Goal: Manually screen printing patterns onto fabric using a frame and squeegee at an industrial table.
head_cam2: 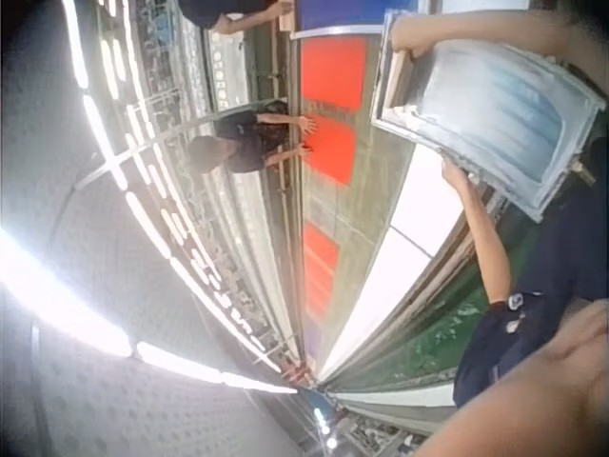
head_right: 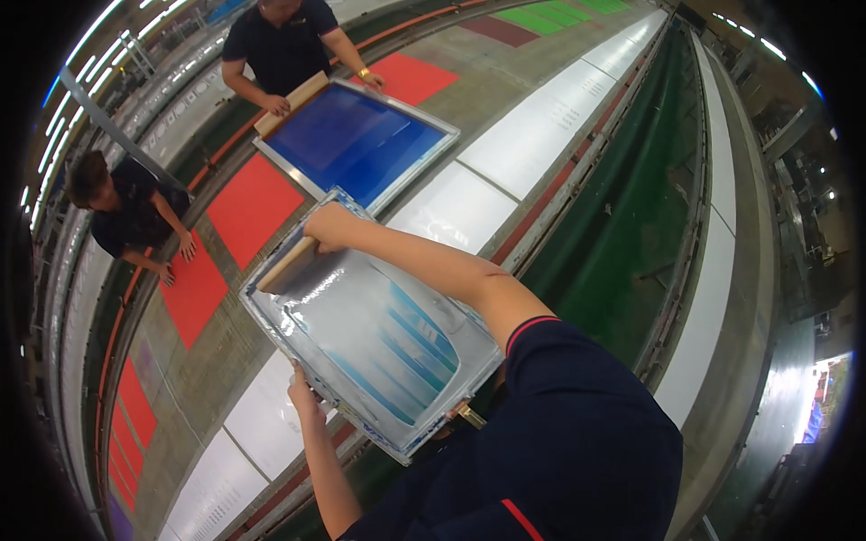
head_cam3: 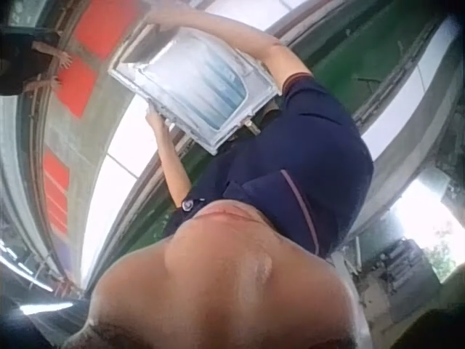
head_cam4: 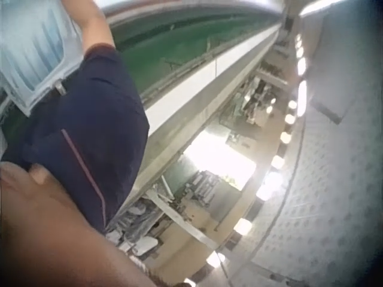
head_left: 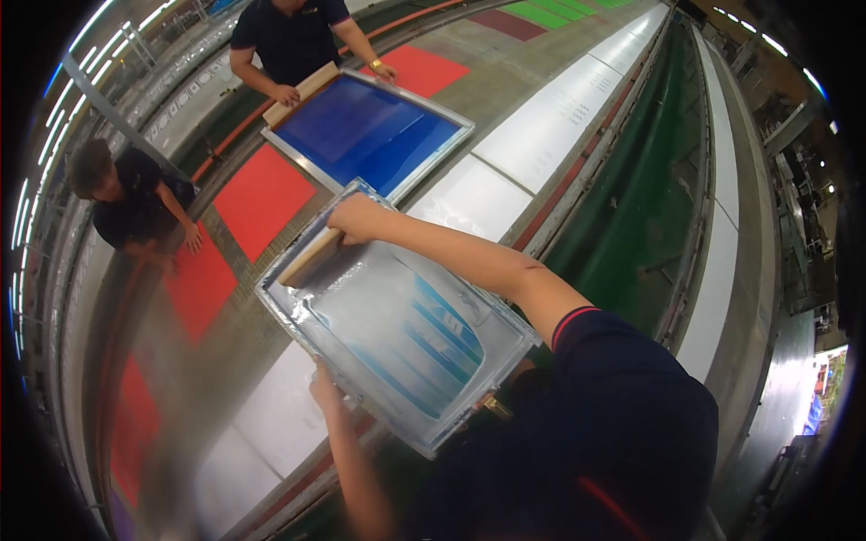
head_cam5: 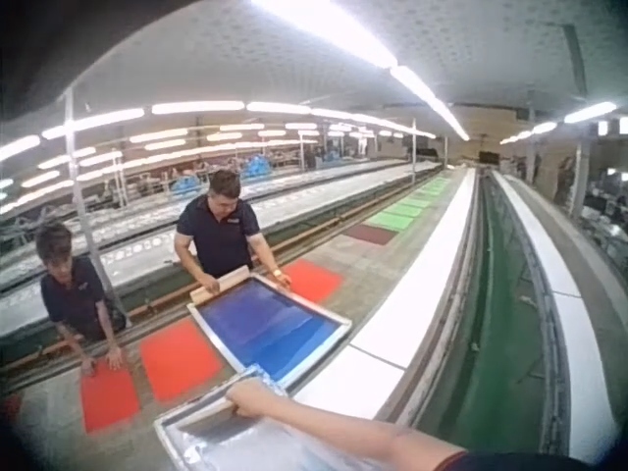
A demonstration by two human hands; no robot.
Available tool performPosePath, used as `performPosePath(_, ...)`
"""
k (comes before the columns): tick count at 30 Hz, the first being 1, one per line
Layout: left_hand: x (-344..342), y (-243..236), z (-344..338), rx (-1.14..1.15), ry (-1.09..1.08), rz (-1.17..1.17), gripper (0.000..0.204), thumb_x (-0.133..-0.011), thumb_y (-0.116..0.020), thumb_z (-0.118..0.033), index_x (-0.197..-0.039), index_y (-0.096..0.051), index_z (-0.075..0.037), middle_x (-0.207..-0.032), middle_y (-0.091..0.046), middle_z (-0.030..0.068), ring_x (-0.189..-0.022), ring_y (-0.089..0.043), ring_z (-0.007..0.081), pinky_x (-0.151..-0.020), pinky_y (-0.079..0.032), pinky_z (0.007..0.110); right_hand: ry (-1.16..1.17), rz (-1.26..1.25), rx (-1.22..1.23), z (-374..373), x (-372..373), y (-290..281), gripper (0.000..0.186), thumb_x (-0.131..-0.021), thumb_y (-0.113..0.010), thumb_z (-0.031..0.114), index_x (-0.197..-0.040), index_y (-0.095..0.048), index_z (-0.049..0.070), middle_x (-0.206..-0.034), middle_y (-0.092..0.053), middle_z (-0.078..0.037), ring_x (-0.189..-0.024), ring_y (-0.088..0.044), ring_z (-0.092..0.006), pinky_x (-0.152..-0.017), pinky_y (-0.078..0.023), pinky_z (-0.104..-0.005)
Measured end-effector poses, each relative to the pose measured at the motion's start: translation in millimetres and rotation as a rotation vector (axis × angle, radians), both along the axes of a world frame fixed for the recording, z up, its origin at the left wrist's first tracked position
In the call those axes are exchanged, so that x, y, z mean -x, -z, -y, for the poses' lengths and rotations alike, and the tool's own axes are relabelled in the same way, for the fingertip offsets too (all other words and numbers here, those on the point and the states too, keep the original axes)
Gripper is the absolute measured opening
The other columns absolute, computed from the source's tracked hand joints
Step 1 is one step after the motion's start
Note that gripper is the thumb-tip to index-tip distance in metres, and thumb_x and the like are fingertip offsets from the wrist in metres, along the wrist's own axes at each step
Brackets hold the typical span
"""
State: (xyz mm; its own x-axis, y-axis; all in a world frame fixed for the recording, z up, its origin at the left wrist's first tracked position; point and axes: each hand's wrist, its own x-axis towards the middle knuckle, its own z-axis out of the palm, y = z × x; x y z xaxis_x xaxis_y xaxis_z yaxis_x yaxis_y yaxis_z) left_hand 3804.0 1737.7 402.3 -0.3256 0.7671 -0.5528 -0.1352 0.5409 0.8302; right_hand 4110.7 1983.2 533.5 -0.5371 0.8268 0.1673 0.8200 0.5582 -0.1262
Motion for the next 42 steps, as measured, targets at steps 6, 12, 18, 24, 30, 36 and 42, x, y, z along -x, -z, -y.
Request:
performPosePath(6,-16.4,-12.9,-24.5,-0.069,0.151,0.052,0.072,-0.100,-0.069,-0.071,-0.115,-0.069,0.000,-0.094,-0.070,0.0091,-0.073,-0.070,0.0223,-0.053,-0.047,0.033,0.138,0.060,-0.062,32.0,-32.4,-49.7,0.031,-0.076,-0.089,0.034,-0.098,-0.084,0.013,-0.093,-0.080,-0.012,-0.094,-0.078,-0.0357,-0.083,-0.061,-0.0487)
performPosePath(12,-25.2,-33.1,-37.7,-0.075,0.217,0.182,0.073,-0.104,-0.066,-0.066,-0.133,-0.065,0.001,-0.116,-0.071,0.0167,-0.095,-0.074,0.0293,-0.075,-0.061,0.044,0.177,0.105,-0.097,48.2,-67.0,-100.6,0.030,-0.077,-0.088,0.034,-0.097,-0.082,0.011,-0.095,-0.080,-0.013,-0.096,-0.078,-0.0370,-0.087,-0.060,-0.0506)
performPosePath(18,-19.6,8.7,-69.6,-0.154,0.379,0.338,0.069,-0.105,-0.067,-0.059,-0.140,-0.063,0.000,-0.116,-0.070,0.0151,-0.097,-0.073,0.0298,-0.074,-0.061,0.043,0.257,0.251,-0.106,40.1,-57.2,-86.0,0.029,-0.080,-0.087,0.034,-0.100,-0.082,0.015,-0.095,-0.079,-0.012,-0.095,-0.077,-0.0360,-0.082,-0.061,-0.0502)
performPosePath(24,35.6,6.4,-60.2,-0.111,0.237,0.339,0.069,-0.102,-0.071,-0.064,-0.116,-0.070,0.003,-0.096,-0.069,0.0087,-0.084,-0.071,0.0231,-0.067,-0.057,0.037,0.317,0.288,-0.082,38.1,15.8,-82.0,0.035,-0.082,-0.088,0.039,-0.108,-0.082,0.016,-0.104,-0.080,-0.012,-0.103,-0.077,-0.0349,-0.086,-0.060,-0.0501)
performPosePath(30,65.7,11.3,-39.1,-0.128,0.119,0.411,0.068,-0.095,-0.078,-0.068,-0.089,-0.073,0.000,-0.072,-0.067,0.0052,-0.059,-0.062,0.0179,-0.054,-0.048,0.035,0.285,0.387,-0.054,60.8,83.3,-89.7,0.031,-0.085,-0.082,0.038,-0.100,-0.080,0.012,-0.099,-0.079,-0.015,-0.099,-0.076,-0.0373,-0.086,-0.060,-0.0508)
performPosePath(36,76.9,-5.8,-38.7,-0.111,0.117,0.083,0.076,-0.093,-0.077,-0.072,-0.086,-0.074,0.003,-0.081,-0.072,0.0134,-0.067,-0.065,0.0237,-0.062,-0.052,0.041,0.201,0.292,-0.093,86.8,102.9,-121.3,0.031,-0.082,-0.086,0.038,-0.100,-0.081,0.013,-0.098,-0.079,-0.014,-0.098,-0.076,-0.0367,-0.085,-0.059,-0.0515)
performPosePath(42,66.3,-0.4,-9.3,-0.103,0.129,-0.105,0.084,-0.092,-0.077,-0.072,-0.116,-0.078,0.009,-0.108,-0.080,0.0265,-0.102,-0.077,0.0402,-0.090,-0.058,0.048,0.158,0.369,-0.060,77.1,116.2,-119.8,0.034,-0.083,-0.086,0.040,-0.104,-0.083,0.013,-0.099,-0.080,-0.015,-0.098,-0.077,-0.0380,-0.088,-0.060,-0.0514)
